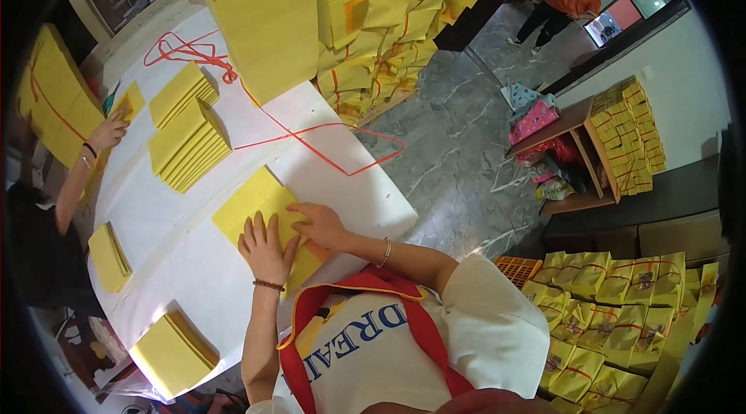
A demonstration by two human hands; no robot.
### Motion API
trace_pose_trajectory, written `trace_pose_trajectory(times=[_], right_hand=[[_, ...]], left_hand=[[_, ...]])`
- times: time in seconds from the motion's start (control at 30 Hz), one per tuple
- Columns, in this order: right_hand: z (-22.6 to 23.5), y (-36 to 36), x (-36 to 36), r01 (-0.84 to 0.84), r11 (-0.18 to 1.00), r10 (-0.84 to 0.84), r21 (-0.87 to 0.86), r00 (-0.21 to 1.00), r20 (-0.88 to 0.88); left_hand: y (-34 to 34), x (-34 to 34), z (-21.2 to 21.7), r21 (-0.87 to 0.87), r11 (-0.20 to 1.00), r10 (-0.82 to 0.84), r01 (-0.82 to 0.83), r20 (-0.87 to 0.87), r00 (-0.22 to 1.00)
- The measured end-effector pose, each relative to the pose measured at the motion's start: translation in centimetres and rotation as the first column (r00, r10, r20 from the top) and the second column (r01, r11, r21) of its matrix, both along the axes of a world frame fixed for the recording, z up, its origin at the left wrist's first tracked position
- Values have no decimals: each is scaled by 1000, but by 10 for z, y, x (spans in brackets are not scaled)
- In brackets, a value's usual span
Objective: Folding and stacking sheets of yellow joss paper with foil centers.
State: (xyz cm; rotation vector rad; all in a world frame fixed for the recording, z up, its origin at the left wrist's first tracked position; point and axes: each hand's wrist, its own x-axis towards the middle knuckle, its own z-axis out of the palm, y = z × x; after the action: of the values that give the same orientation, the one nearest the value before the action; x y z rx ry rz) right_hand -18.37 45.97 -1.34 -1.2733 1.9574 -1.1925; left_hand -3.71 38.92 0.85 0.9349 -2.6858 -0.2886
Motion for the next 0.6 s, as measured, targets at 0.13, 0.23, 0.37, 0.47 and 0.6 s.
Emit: trace_pose_trajectory(times=[0.13, 0.23, 0.37, 0.47, 0.6], right_hand=[[13, 1, 5, -89, 994, 80, 70, 989, 121], [35, 1, 17, -96, 972, 133, 212, 977, -167], [15, -11, 28, -517, 853, 423, 71, 606, -674], [-2, -15, 24, -473, 878, 451, 66, 774, -445], [4, -17, 29, -450, 886, 445, 111, 760, -474]], left_hand=[[4, 8, -12, 23, 998, 55, -56, 39, 998], [11, 13, -13, 64, 991, 107, -117, 133, 985], [0, 8, -21, 210, 976, 19, -57, 182, 983], [0, 9, -32, 168, 984, 59, -62, 22, 998], [-10, 26, -17, 509, 860, 176, 25, -342, 923]])
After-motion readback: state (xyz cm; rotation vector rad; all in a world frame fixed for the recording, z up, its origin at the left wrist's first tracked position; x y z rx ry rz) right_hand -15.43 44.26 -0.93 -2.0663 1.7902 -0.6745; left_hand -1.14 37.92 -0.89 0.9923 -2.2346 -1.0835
